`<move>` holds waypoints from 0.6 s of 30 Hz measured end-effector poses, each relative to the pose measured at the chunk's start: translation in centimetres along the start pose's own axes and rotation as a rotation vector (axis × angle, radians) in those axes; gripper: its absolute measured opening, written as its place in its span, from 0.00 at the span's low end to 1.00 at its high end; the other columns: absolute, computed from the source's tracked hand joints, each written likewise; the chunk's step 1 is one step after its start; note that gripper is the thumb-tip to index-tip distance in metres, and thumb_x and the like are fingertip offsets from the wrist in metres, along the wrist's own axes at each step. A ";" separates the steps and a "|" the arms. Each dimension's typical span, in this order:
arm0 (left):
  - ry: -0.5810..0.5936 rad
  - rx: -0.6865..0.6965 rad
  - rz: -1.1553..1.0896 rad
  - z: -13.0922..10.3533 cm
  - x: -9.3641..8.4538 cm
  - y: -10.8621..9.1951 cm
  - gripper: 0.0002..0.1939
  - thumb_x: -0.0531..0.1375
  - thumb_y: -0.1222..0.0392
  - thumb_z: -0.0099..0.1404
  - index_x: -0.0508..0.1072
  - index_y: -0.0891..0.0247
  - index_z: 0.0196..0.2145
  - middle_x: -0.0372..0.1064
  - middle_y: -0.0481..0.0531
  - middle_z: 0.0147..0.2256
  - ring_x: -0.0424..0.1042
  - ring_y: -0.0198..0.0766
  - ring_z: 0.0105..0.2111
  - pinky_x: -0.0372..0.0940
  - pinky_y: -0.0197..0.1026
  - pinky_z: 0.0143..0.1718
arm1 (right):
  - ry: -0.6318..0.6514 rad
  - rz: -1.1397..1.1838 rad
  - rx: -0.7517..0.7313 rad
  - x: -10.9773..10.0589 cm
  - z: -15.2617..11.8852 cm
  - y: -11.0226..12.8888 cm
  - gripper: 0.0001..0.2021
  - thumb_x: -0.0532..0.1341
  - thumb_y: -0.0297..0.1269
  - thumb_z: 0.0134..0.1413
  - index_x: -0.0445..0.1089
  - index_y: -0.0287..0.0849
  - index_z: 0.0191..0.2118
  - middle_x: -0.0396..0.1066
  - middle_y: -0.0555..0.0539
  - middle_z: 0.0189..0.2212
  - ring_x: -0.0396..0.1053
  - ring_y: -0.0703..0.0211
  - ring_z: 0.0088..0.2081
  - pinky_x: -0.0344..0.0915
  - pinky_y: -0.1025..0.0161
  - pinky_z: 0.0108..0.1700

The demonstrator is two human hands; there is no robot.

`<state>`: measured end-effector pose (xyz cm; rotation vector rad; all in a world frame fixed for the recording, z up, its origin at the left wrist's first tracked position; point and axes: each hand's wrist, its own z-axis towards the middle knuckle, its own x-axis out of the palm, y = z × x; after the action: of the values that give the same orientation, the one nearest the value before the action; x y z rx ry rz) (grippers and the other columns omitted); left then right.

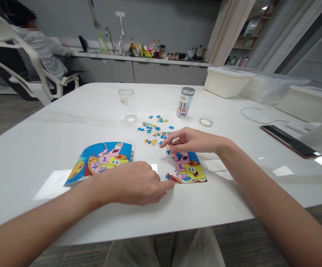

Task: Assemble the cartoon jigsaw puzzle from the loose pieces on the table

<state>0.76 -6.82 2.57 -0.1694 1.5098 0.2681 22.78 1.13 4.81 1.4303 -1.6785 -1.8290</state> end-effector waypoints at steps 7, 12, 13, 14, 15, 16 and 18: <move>0.095 -0.015 0.039 0.1 -0.2 -0.1 0.05 0.54 0.63 0.66 0.69 0.62 0.39 0.69 0.47 0.19 0.60 0.33 0.14 0.46 0.39 0.17 | -0.041 -0.013 0.051 0.2 0.1 0.1 0.09 0.65 0.35 0.49 0.78 0.41 0.38 0.77 0.47 0.34 0.72 0.61 0.36 0.66 0.65 0.36; 0.077 -0.004 0.045 0.1 -0.2 0.0 0.05 0.54 0.63 0.66 0.68 0.62 0.39 0.68 0.46 0.19 0.61 0.33 0.15 0.46 0.40 0.17 | -0.040 -0.033 0.084 0.2 0.1 0.0 0.10 0.65 0.36 0.48 0.79 0.42 0.38 0.78 0.47 0.34 0.72 0.61 0.34 0.66 0.65 0.35; 0.068 -0.002 0.046 0.1 -0.1 0.0 0.05 0.54 0.63 0.66 0.68 0.62 0.39 0.68 0.46 0.19 0.61 0.33 0.14 0.46 0.40 0.17 | -0.035 -0.034 0.084 0.2 0.1 0.0 0.10 0.65 0.36 0.48 0.79 0.42 0.38 0.78 0.47 0.34 0.72 0.61 0.34 0.66 0.66 0.34; 0.061 -0.001 0.047 0.1 -0.1 0.0 0.05 0.54 0.63 0.66 0.68 0.62 0.39 0.68 0.46 0.19 0.61 0.33 0.14 0.47 0.40 0.17 | -0.030 -0.034 0.085 0.2 0.1 0.0 0.10 0.65 0.35 0.48 0.79 0.42 0.38 0.78 0.47 0.33 0.72 0.61 0.34 0.66 0.66 0.34; 0.059 0.000 0.046 0.1 -0.1 0.0 0.05 0.54 0.63 0.66 0.68 0.62 0.39 0.68 0.46 0.18 0.61 0.33 0.14 0.47 0.40 0.17 | -0.022 -0.033 0.087 0.2 0.1 0.0 0.10 0.65 0.35 0.48 0.79 0.42 0.38 0.78 0.47 0.33 0.72 0.61 0.33 0.65 0.66 0.33; 0.062 0.001 0.045 0.1 -0.1 0.0 0.05 0.54 0.63 0.66 0.68 0.62 0.38 0.68 0.46 0.18 0.61 0.33 0.14 0.47 0.40 0.17 | -0.017 -0.033 0.090 0.2 0.1 0.1 0.11 0.65 0.35 0.48 0.79 0.41 0.38 0.78 0.47 0.33 0.72 0.61 0.33 0.65 0.66 0.33; 0.069 0.003 0.046 0.1 0.0 0.0 0.05 0.54 0.63 0.66 0.68 0.62 0.39 0.68 0.46 0.18 0.62 0.33 0.14 0.47 0.40 0.17 | -0.013 -0.042 0.093 0.2 0.1 0.2 0.10 0.65 0.35 0.48 0.78 0.40 0.38 0.78 0.47 0.32 0.72 0.62 0.32 0.65 0.67 0.32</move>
<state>0.83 -6.81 2.62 -0.1432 1.5843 0.2993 22.54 0.97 4.83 1.5043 -1.7745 -1.8075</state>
